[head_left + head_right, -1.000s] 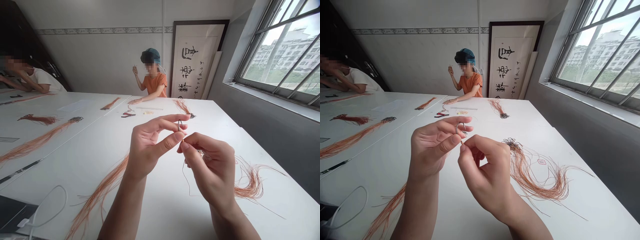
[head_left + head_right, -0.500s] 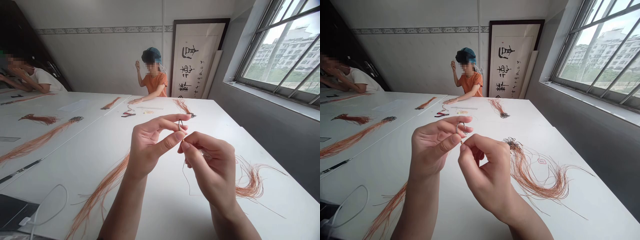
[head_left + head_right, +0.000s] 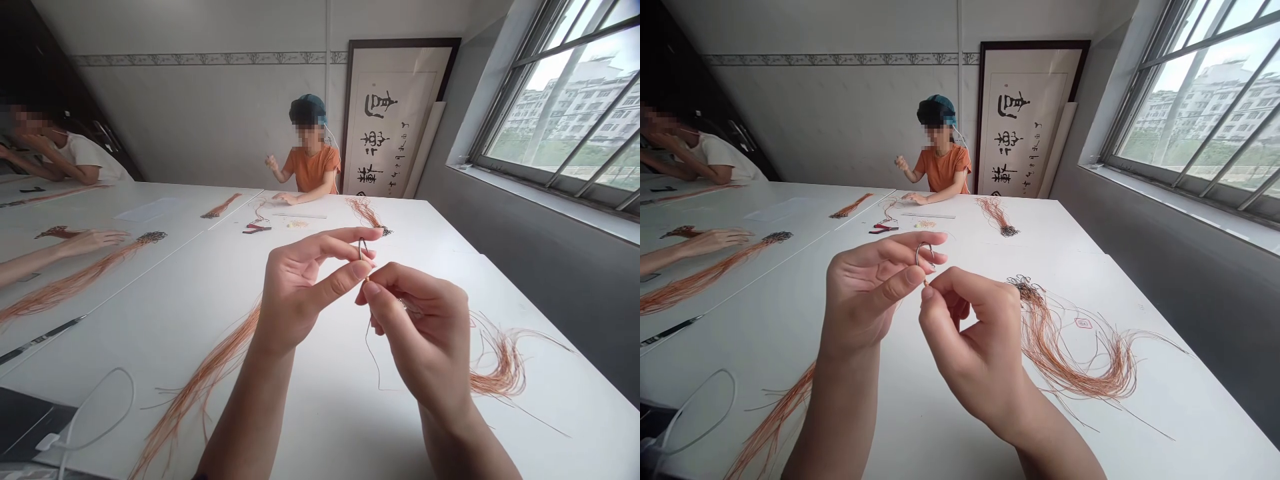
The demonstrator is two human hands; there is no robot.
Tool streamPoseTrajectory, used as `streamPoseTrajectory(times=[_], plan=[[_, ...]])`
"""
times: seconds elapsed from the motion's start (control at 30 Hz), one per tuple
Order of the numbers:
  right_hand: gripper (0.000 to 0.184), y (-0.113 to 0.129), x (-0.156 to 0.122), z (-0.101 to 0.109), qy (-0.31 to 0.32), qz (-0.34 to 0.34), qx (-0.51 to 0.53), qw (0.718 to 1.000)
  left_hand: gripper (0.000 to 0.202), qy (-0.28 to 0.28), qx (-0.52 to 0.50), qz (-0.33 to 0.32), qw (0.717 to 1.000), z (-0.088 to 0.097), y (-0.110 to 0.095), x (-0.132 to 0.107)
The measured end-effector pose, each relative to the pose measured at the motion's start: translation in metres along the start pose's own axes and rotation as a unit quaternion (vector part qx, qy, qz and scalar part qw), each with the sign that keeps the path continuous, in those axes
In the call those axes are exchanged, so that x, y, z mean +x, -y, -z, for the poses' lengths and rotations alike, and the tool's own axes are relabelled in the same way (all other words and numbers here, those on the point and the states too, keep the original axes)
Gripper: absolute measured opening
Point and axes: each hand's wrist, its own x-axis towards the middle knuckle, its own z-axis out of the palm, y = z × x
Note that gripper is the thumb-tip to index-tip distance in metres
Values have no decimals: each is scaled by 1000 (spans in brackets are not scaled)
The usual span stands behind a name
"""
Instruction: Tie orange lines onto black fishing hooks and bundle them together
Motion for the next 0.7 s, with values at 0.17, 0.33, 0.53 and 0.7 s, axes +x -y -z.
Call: streamPoseTrajectory(times=[0.17,0.33,0.53,0.7], plan=[[29,0,-1,0,2,-6,-4,1000,9,-1,3,10,1000,-1,-2,0],[29,1,-1,1,1,-8,-3,1000,9,1,12,11,1000,0,-4,-2],[28,0,0,0,0,-10,-6,1000,6,-8,29,4,1000,0,-2,-3],[28,1,-1,1,0,-8,-9,1000,5,-11,30,17,999,-1,-5,-1]])
